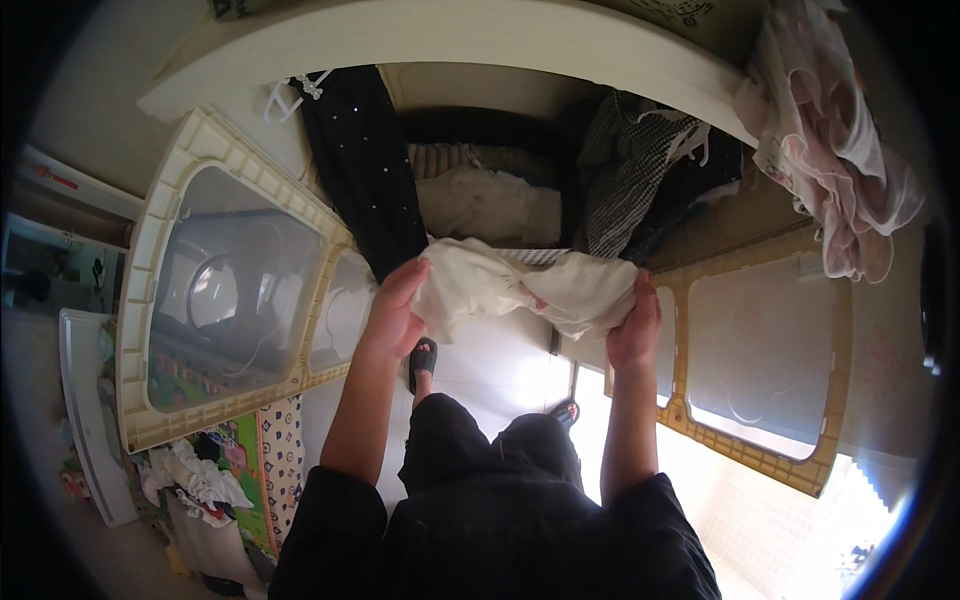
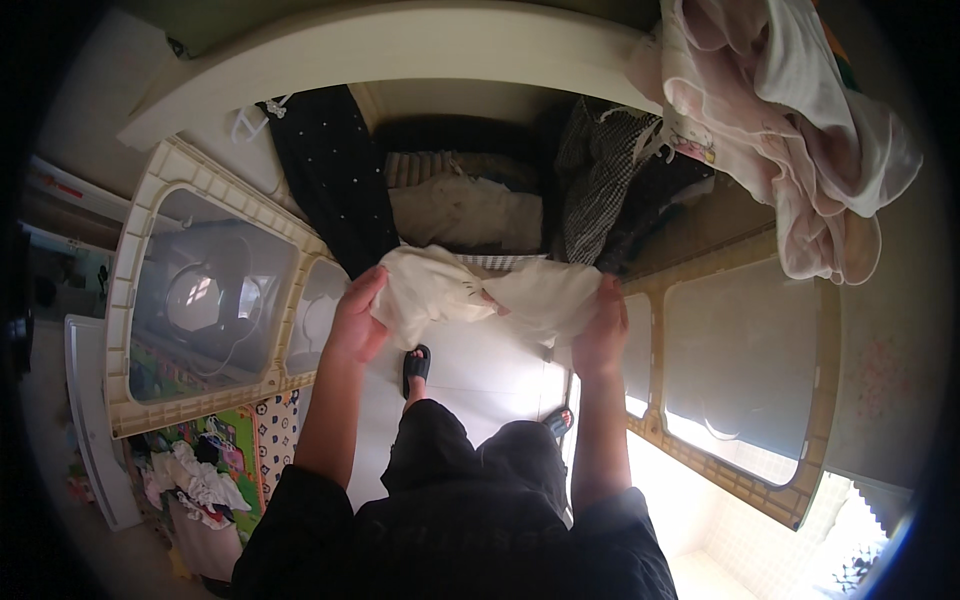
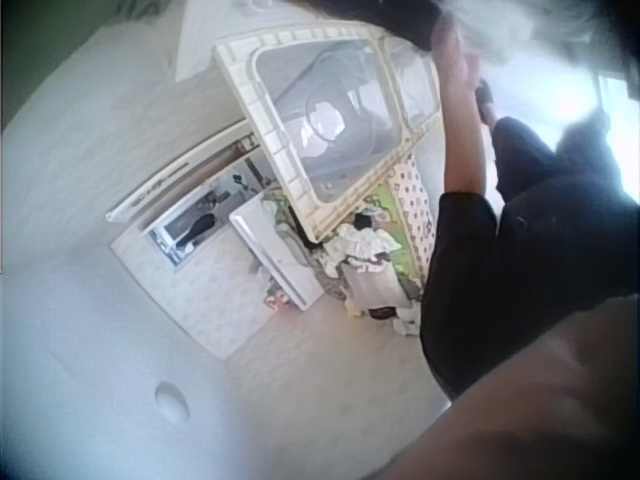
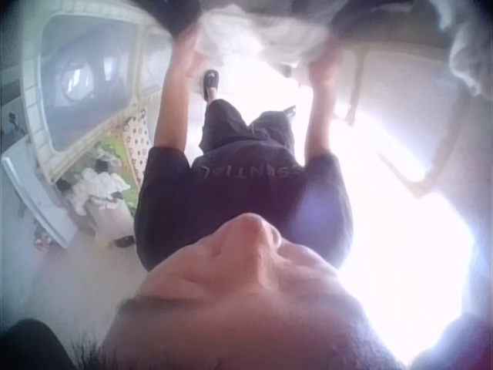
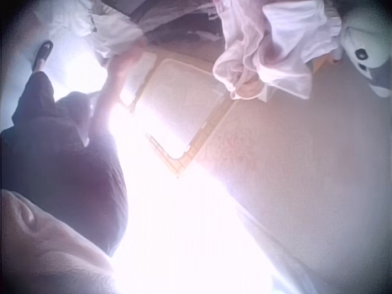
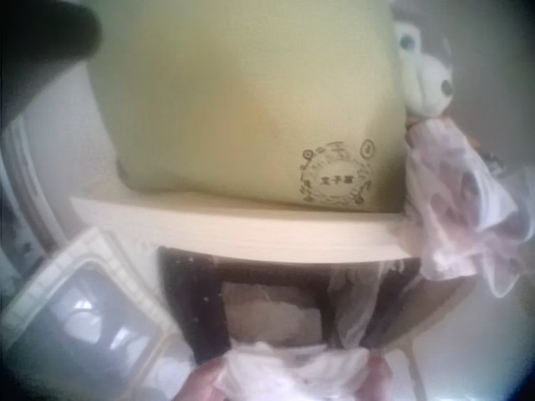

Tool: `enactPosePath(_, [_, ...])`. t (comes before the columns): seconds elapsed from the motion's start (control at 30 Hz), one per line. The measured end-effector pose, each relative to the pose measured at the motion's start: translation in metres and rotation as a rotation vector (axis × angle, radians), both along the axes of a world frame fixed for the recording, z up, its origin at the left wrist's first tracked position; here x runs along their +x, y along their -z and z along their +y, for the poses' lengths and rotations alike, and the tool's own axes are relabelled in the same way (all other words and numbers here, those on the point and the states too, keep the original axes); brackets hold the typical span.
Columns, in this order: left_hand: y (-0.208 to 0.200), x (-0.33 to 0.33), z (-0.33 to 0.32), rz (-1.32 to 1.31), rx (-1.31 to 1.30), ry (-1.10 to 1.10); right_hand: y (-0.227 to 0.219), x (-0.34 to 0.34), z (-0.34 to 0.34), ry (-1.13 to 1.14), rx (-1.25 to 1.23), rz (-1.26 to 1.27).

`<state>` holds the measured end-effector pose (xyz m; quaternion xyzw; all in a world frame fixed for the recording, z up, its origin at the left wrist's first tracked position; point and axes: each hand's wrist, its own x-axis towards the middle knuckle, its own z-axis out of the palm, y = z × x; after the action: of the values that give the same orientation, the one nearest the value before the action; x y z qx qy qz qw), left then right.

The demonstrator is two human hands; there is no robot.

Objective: The person organizes clothes by picking up items from a basket and a bed, placing some on hangers and into a cabinet, and folding others before putting them into a drawer.

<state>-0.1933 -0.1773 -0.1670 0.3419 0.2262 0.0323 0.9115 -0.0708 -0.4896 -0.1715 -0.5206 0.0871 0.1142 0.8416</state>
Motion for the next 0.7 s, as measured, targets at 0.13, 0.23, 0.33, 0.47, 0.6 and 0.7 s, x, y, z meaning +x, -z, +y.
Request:
enactPosePath(0.13, [-0.01,-0.003,0.002,-0.001,0.145,0.041,-0.011,-0.001,0.003,0.083,-0.015,0.05])
enactPosePath(0.23, [-0.012,-0.008,-0.016,0.128,0.248,0.09,-0.015,-0.017,0.016,0.063,-0.03,-0.029])
enactPosePath(0.33, [-0.01,-0.01,-0.049,0.107,0.271,0.129,-0.02,-0.045,0.041,0.03,-0.221,-0.183])
enactPosePath(0.47, [-0.011,-0.012,-0.088,0.008,0.343,0.206,-0.028,-0.078,0.075,-0.14,-0.63,-0.551])
enactPosePath(0.6, [-0.011,-0.011,-0.103,-0.192,0.332,0.143,-0.035,-0.089,0.08,-0.424,-0.573,-0.762])
enactPosePath(0.7, [-0.007,-0.008,-0.1,-0.155,0.312,0.082,-0.036,-0.094,0.077,-0.492,-0.403,-0.761])
